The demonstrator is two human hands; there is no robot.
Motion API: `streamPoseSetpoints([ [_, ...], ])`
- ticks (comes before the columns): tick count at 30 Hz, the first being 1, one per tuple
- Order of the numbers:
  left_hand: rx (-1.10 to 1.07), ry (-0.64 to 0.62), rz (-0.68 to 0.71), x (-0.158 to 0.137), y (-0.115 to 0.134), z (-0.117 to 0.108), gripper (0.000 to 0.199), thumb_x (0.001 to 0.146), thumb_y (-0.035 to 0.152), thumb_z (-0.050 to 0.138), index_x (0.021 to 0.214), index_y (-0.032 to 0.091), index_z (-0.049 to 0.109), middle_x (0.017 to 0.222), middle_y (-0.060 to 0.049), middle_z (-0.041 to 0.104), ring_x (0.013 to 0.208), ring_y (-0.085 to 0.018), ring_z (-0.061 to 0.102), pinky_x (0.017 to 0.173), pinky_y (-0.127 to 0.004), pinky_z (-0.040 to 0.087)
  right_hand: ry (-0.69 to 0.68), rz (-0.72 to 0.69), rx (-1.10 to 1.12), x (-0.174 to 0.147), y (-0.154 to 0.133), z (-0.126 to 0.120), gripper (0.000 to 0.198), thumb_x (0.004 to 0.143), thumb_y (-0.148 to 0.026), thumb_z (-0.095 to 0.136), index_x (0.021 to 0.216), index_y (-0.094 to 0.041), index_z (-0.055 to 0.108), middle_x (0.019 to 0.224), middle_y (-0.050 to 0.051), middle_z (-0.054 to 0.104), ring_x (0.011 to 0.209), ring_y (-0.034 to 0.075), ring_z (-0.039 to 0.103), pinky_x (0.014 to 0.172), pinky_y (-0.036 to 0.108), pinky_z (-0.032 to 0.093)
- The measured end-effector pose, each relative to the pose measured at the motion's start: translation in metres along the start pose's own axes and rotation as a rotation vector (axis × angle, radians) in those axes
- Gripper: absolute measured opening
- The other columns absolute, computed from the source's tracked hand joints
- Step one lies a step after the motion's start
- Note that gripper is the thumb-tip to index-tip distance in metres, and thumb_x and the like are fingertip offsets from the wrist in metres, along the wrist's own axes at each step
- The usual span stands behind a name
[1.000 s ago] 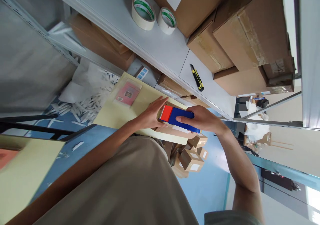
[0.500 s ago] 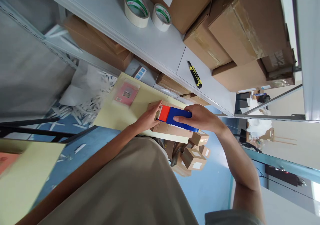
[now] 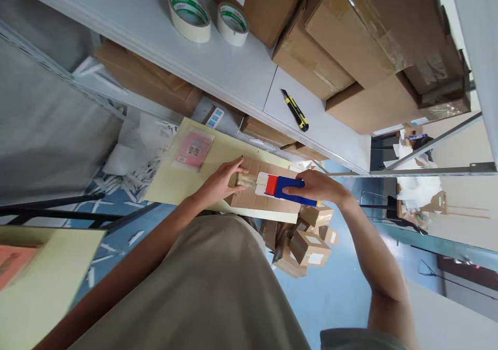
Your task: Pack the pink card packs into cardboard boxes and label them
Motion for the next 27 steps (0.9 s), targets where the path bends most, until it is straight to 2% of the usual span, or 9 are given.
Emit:
streamPoseSetpoints([
  [7, -0.021, 0.058, -0.035, -0.006, 0.003, 0.0, 0.085, 0.093, 0.027, 0.081, 0.167, 0.027, 0.04, 0.143, -0.009, 0.075, 0.144, -0.029, 0.058, 0.125, -0.052, 0.044, -0.154, -0.036, 0.155, 0.039, 0.033, 0.021, 0.072, 0.081, -0.089, 0.072, 0.091, -0.018, 0.071, 0.075, 0.009, 0.079, 0.064, 0.022, 0.073, 0.06, 0.03, 0.052],
  [12, -0.029, 0.071, -0.136, -0.006, 0.013, 0.001, 0.079, 0.092, 0.031, 0.082, 0.163, 0.027, 0.048, 0.14, -0.009, 0.076, 0.141, -0.031, 0.059, 0.124, -0.055, 0.045, -0.09, -0.097, 0.039, 0.054, 0.04, 0.033, 0.076, 0.083, -0.094, 0.065, 0.088, -0.019, 0.073, 0.081, 0.011, 0.08, 0.073, 0.025, 0.076, 0.063, 0.031, 0.05],
  [16, -0.146, 0.085, -0.25, -0.008, 0.023, 0.008, 0.078, 0.092, 0.041, 0.081, 0.162, 0.026, 0.051, 0.152, -0.012, 0.069, 0.14, -0.029, 0.063, 0.116, -0.049, 0.055, -0.095, -0.14, 0.024, 0.066, 0.049, 0.044, 0.074, 0.089, -0.091, 0.06, 0.083, -0.019, 0.072, 0.076, 0.011, 0.079, 0.076, 0.026, 0.077, 0.069, 0.031, 0.051],
  [18, -0.214, 0.182, -0.326, -0.011, 0.025, 0.016, 0.08, 0.091, 0.047, 0.081, 0.162, 0.026, 0.051, 0.162, -0.015, 0.061, 0.137, -0.029, 0.067, 0.11, -0.045, 0.061, -0.085, -0.172, 0.014, 0.073, 0.055, 0.049, 0.072, 0.092, -0.089, 0.059, 0.081, -0.019, 0.071, 0.078, 0.012, 0.079, 0.08, 0.027, 0.077, 0.072, 0.031, 0.051],
  [20, -0.221, 0.349, -0.424, -0.015, 0.025, 0.026, 0.077, 0.092, 0.052, 0.08, 0.159, 0.024, 0.054, 0.164, -0.017, 0.058, 0.13, -0.028, 0.073, 0.106, -0.043, 0.065, -0.047, -0.205, -0.024, 0.078, 0.062, 0.054, 0.071, 0.093, -0.088, 0.058, 0.081, -0.019, 0.072, 0.084, 0.014, 0.08, 0.085, 0.028, 0.077, 0.073, 0.032, 0.051],
  [24, -0.072, 0.615, -0.608, -0.019, 0.028, 0.052, 0.057, 0.095, 0.054, 0.075, 0.137, 0.016, 0.071, 0.143, -0.018, 0.074, 0.119, -0.029, 0.079, 0.103, -0.042, 0.066, 0.025, -0.255, -0.075, 0.08, 0.069, 0.059, 0.073, 0.095, -0.088, 0.055, 0.086, -0.018, 0.075, 0.093, 0.017, 0.081, 0.089, 0.031, 0.077, 0.075, 0.034, 0.05],
  [27, 0.036, 0.701, -0.676, -0.019, 0.035, 0.065, 0.046, 0.095, 0.052, 0.076, 0.121, 0.015, 0.078, 0.126, -0.016, 0.081, 0.113, -0.029, 0.08, 0.103, -0.042, 0.066, 0.015, -0.292, -0.079, 0.078, 0.07, 0.061, 0.074, 0.099, -0.085, 0.052, 0.088, -0.016, 0.076, 0.095, 0.018, 0.081, 0.093, 0.033, 0.077, 0.077, 0.035, 0.051],
])
Point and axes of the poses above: each hand's wrist, its own x-axis towards the middle knuckle, its own z-axis out of the palm, y = z × x, the point moved 2 cm from there along x, towards the middle knuckle
